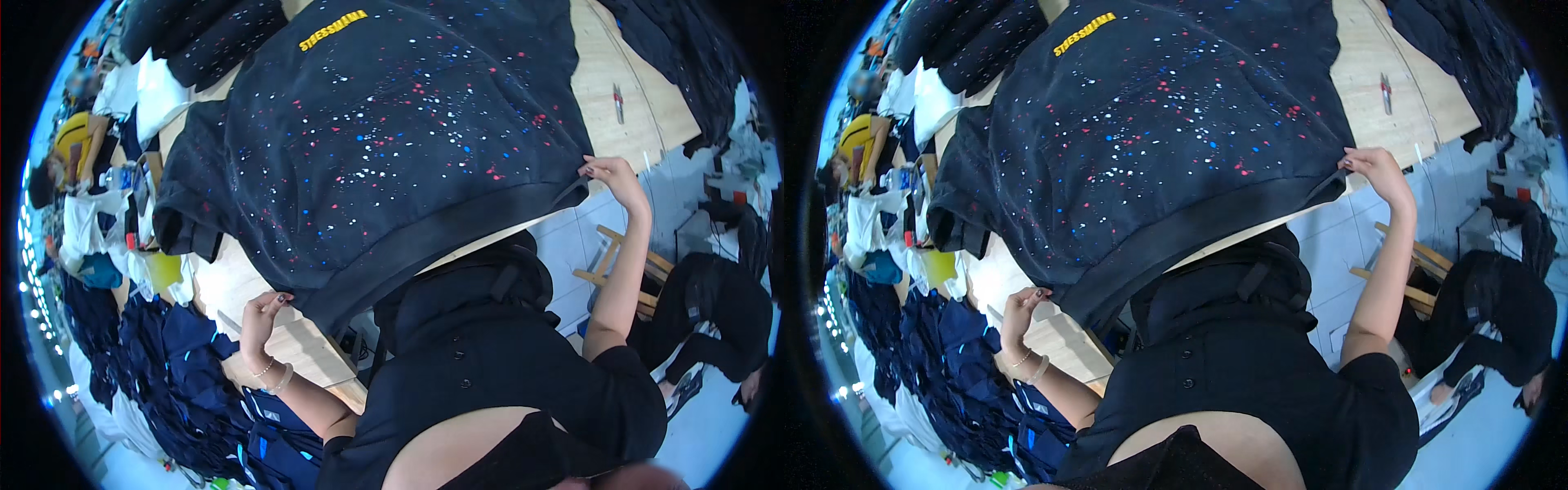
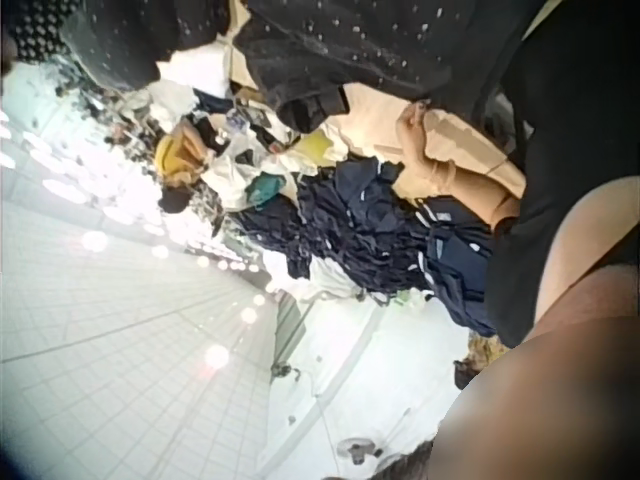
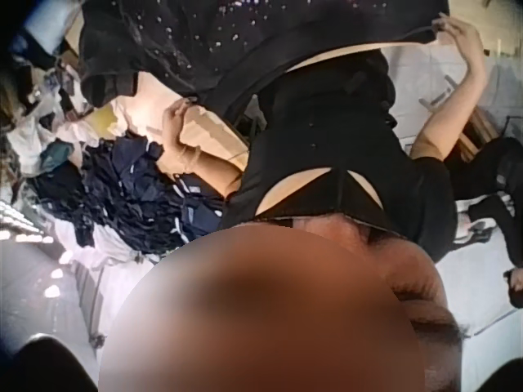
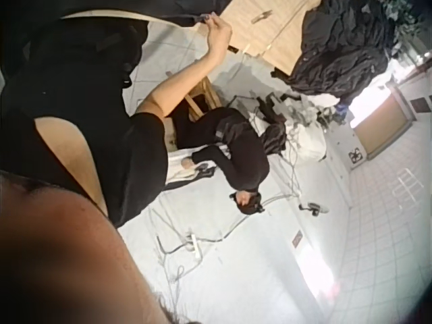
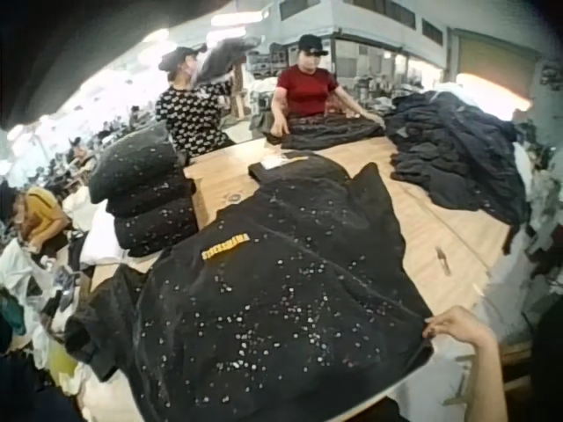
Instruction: Folding and inspecting black hoodies with paint-splatter patterns on a large work table in a garment factory.
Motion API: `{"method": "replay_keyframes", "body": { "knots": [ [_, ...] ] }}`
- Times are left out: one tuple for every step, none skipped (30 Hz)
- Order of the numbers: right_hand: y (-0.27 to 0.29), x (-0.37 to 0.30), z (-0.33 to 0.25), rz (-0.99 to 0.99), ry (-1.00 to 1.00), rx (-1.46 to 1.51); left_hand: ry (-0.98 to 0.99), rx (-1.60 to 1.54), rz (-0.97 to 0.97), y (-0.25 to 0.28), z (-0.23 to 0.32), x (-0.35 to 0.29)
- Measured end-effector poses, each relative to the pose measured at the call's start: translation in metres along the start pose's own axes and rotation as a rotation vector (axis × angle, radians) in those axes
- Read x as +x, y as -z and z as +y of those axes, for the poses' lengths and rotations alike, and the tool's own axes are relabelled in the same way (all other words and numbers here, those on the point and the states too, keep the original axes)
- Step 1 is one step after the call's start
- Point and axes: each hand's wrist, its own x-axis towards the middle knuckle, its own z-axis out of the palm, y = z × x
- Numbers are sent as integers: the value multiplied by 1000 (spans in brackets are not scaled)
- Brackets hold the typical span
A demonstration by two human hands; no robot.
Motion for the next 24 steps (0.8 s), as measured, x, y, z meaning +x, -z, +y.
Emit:
{"method": "replay_keyframes", "body": {
  "knots": [
    [3,0,-19,10,-14,1,82,93,14,2,6,2],
    [3,2,-43,92,-31,-69,19,185,122,5,12,7],
    [1,7,-60,174,-51,-146,-44,152,244,0,41,13],
    [-5,16,-69,340,130,-56,-106,116,369,-13,82,19],
    [-15,25,-78,501,317,37,-293,93,381,-30,113,29],
    [-33,32,-91,599,430,121,-479,71,391,-49,144,38],
    [-48,38,-97,652,501,160,-570,66,331,-72,172,49],
    [-62,52,-82,643,531,233,-633,-5,237,-101,195,57],
    [-81,70,-52,660,495,358,-827,-6,170,-129,214,69],
    [-95,84,-33,665,464,489,-884,-70,55,-154,230,76],
    [-95,86,-34,663,466,497,-901,-112,-15,-175,242,81],
    [-92,88,-36,633,435,638,-973,-186,-49,-199,254,94],
    [-90,87,-35,603,394,774,-1084,-204,-46,-222,269,107],
    [-91,84,-31,605,386,773,-1128,-145,17,-245,282,122],
    [-90,86,-29,594,353,843,-1181,-75,83,-264,295,136],
    [-88,91,-31,572,330,914,-1162,19,186,-282,304,151],
    [-87,91,-32,572,297,943,-1102,111,240,-297,310,160],
    [-83,88,-32,563,307,947,-1038,205,297,-307,312,167],
    [-76,85,-29,450,252,1016,-1033,219,310,-315,308,173],
    [-67,81,-26,336,196,1081,-1030,234,322,-319,304,177],
    [-53,78,-22,302,194,1038,-1048,188,390,-322,299,180],
    [-38,77,-8,328,212,1017,-1052,191,391,-324,299,182],
    [-24,81,13,456,220,927,-1055,144,381,-327,299,182],
    [-6,86,36,661,128,701,-1053,97,372,-328,299,182]
  ]
}}
